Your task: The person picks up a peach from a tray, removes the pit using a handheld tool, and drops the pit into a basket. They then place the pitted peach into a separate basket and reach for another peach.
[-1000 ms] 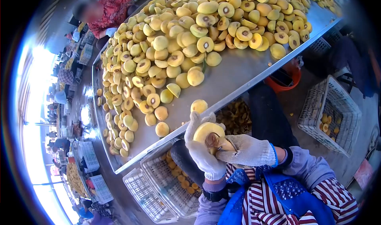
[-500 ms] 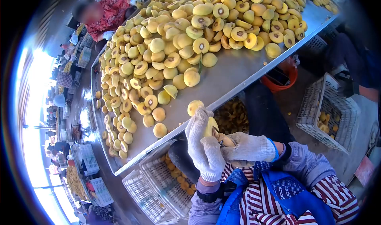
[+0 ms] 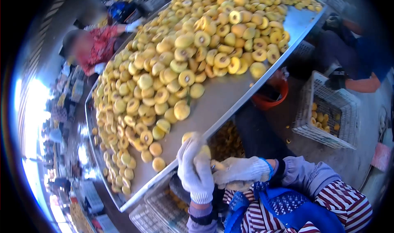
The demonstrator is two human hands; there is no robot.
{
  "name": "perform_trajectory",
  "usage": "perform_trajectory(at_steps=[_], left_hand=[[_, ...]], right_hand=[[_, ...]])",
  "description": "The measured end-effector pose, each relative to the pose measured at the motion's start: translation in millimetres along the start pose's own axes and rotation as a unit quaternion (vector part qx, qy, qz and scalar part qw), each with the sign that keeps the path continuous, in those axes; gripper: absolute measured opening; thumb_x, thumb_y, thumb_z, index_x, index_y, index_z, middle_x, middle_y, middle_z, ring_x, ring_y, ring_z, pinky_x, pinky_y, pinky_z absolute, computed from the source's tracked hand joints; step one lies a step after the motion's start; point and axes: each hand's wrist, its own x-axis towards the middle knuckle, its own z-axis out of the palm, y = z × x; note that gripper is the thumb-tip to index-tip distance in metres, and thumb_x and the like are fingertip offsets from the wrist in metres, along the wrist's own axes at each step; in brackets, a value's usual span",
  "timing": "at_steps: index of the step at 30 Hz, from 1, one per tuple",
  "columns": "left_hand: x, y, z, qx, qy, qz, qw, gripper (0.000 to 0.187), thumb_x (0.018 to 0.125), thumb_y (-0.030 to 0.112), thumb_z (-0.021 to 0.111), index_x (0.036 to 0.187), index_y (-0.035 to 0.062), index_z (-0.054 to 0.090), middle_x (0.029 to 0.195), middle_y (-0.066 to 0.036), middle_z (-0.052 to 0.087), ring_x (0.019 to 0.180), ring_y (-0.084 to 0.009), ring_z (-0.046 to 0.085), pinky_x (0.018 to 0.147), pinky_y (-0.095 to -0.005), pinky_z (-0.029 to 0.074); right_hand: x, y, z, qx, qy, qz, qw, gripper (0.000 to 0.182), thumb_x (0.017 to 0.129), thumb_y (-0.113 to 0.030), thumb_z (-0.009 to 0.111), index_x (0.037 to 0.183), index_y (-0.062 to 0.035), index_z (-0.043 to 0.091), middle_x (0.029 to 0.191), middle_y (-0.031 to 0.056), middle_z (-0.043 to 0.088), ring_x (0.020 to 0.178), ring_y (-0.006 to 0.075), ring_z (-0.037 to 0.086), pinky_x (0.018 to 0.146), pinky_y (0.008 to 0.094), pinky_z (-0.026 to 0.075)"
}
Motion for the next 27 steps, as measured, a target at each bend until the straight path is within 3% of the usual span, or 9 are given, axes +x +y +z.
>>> perform_trajectory(at_steps=[2, 4, 7, 9, 12, 18, 19, 22, 27], left_hand=[[-2, -3, 2, 0.037, -0.012, 0.044, 0.998, 0.038, 0.098, 0.016, 0.043, 0.127, -0.0051, 0.057, 0.127, -0.024, 0.06, 0.123, -0.0399, 0.054, 0.104, -0.0462, 0.043], [2, 3, 3, 0.11, -0.03, 0.067, 0.991, 0.039, 0.1, 0.017, 0.041, 0.128, -0.0055, 0.055, 0.129, -0.023, 0.059, 0.125, -0.0406, 0.053, 0.104, -0.0461, 0.042], [6, 0, 6, 0.077, -0.067, -0.026, 0.994, 0.033, 0.098, 0.012, 0.044, 0.125, -0.0024, 0.058, 0.127, -0.021, 0.06, 0.119, -0.0374, 0.057, 0.102, -0.0434, 0.044], [9, -1, 6, 0.072, -0.088, -0.055, 0.992, 0.029, 0.095, 0.005, 0.048, 0.121, 0.0006, 0.061, 0.124, -0.02, 0.061, 0.113, -0.0346, 0.061, 0.098, -0.0413, 0.046], [10, 0, 7, 0.057, -0.081, -0.043, 0.994, 0.029, 0.094, 0.002, 0.049, 0.12, 0.0008, 0.062, 0.123, -0.019, 0.062, 0.112, -0.0343, 0.061, 0.097, -0.0404, 0.047], [14, -3, 5, 0.062, -0.084, -0.116, 0.988, 0.034, 0.104, 0.014, 0.041, 0.127, -0.0043, 0.057, 0.118, -0.013, 0.063, 0.101, -0.0186, 0.062, 0.084, -0.0281, 0.051], [24, 14, 3, -0.037, -0.095, -0.246, 0.964, 0.038, 0.105, 0.022, 0.039, 0.127, -0.0043, 0.057, 0.114, -0.012, 0.065, 0.097, -0.0175, 0.064, 0.08, -0.0267, 0.052], [15, -3, -1, -0.145, -0.105, -0.284, 0.942, 0.038, 0.104, 0.022, 0.043, 0.126, -0.0036, 0.059, 0.113, -0.013, 0.067, 0.099, -0.0168, 0.062, 0.087, -0.03, 0.049], [4, -3, -6, -0.063, -0.067, -0.059, 0.994, 0.03, 0.101, 0.011, 0.045, 0.12, -0.0068, 0.058, 0.122, -0.021, 0.065, 0.114, -0.0291, 0.063, 0.099, -0.0362, 0.047]], right_hand=[[0, 10, -8, -0.18, 0.005, -0.163, 0.97, 0.015, 0.089, -0.017, 0.058, 0.092, -0.0023, 0.059, 0.069, 0.0066, 0.056, 0.056, 0.0199, 0.054, 0.051, 0.0313, 0.043], [0, 14, -9, -0.242, 0.019, -0.205, 0.948, 0.014, 0.085, -0.01, 0.056, 0.096, -0.0018, 0.059, 0.075, 0.0091, 0.058, 0.063, 0.0248, 0.056, 0.058, 0.0346, 0.046], [10, 24, -19, -0.137, -0.005, -0.173, 0.975, 0.012, 0.089, -0.012, 0.057, 0.095, -0.0017, 0.059, 0.068, 0.0068, 0.057, 0.054, 0.0212, 0.054, 0.05, 0.032, 0.044], [13, 21, -24, 0.078, -0.059, -0.045, 0.994, 0.017, 0.094, -0.019, 0.059, 0.093, -0.002, 0.058, 0.059, 0.0024, 0.052, 0.043, 0.0147, 0.048, 0.039, 0.0278, 0.039], [13, 24, -19, 0.14, -0.069, -0.083, 0.984, 0.027, 0.096, -0.03, 0.061, 0.09, -0.0037, 0.057, 0.051, -0.0039, 0.044, 0.035, 0.007, 0.038, 0.031, 0.0231, 0.029], [-2, 0, -2, 0.066, 0.026, -0.056, 0.996, 0.031, 0.096, -0.034, 0.061, 0.086, -0.0058, 0.056, 0.05, -0.0039, 0.042, 0.037, 0.0065, 0.039, 0.033, 0.0229, 0.027], [2, 4, -2, 0.049, 0.047, -0.064, 0.996, 0.031, 0.096, -0.035, 0.061, 0.085, -0.0065, 0.056, 0.051, -0.0041, 0.042, 0.037, 0.0063, 0.038, 0.034, 0.0228, 0.027], [2, 6, 5, 0.044, 0.066, -0.066, 0.995, 0.032, 0.096, -0.036, 0.06, 0.084, -0.0075, 0.056, 0.051, -0.0052, 0.041, 0.038, 0.005, 0.036, 0.035, 0.0226, 0.025], [-7, -1, 6, 0.116, 0.013, -0.005, 0.993, 0.032, 0.097, -0.032, 0.061, 0.085, -0.0021, 0.057, 0.053, -0.003, 0.044, 0.038, 0.005, 0.038, 0.034, 0.0216, 0.027]])
